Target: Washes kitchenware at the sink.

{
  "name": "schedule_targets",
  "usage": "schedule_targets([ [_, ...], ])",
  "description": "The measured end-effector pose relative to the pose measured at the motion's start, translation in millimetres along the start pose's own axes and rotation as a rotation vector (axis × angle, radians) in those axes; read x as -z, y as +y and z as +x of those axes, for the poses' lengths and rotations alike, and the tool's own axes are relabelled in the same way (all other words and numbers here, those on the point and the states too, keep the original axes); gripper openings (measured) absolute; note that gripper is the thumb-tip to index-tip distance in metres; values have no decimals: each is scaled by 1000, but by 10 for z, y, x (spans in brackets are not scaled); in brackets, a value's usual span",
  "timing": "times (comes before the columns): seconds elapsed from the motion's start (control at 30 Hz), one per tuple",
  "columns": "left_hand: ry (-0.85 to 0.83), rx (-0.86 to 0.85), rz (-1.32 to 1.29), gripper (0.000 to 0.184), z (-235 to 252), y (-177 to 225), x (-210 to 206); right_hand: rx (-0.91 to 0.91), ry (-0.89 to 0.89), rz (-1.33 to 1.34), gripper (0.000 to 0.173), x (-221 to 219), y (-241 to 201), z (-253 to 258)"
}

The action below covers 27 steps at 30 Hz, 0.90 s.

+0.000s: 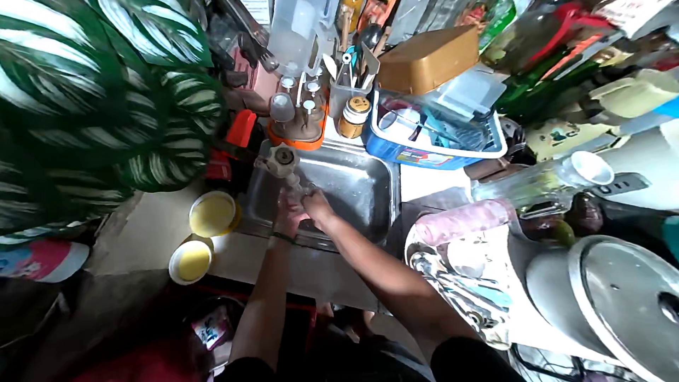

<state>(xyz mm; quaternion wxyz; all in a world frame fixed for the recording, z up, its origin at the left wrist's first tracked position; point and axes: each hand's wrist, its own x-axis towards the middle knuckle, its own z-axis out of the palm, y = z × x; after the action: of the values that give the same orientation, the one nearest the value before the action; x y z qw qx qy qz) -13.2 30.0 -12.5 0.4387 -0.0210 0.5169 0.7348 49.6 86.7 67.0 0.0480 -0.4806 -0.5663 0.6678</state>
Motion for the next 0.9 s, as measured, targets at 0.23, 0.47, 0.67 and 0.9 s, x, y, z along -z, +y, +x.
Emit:
schedule_targets([
  [0.23,-1,236,73,43,-8,113,53,279,-369,-840,31,178,233,89],
  [0.47,-37,35,215,35,-13,135,60,175,-213,-636,36,7,99,-133],
  [0.67,-169,194,-8,25,-35,32,45,400,-221,-966,24,291,69,-170],
  [0.9,9,223,14,34,-92,64,-141,251,-28,-727,28,871,291,-493],
])
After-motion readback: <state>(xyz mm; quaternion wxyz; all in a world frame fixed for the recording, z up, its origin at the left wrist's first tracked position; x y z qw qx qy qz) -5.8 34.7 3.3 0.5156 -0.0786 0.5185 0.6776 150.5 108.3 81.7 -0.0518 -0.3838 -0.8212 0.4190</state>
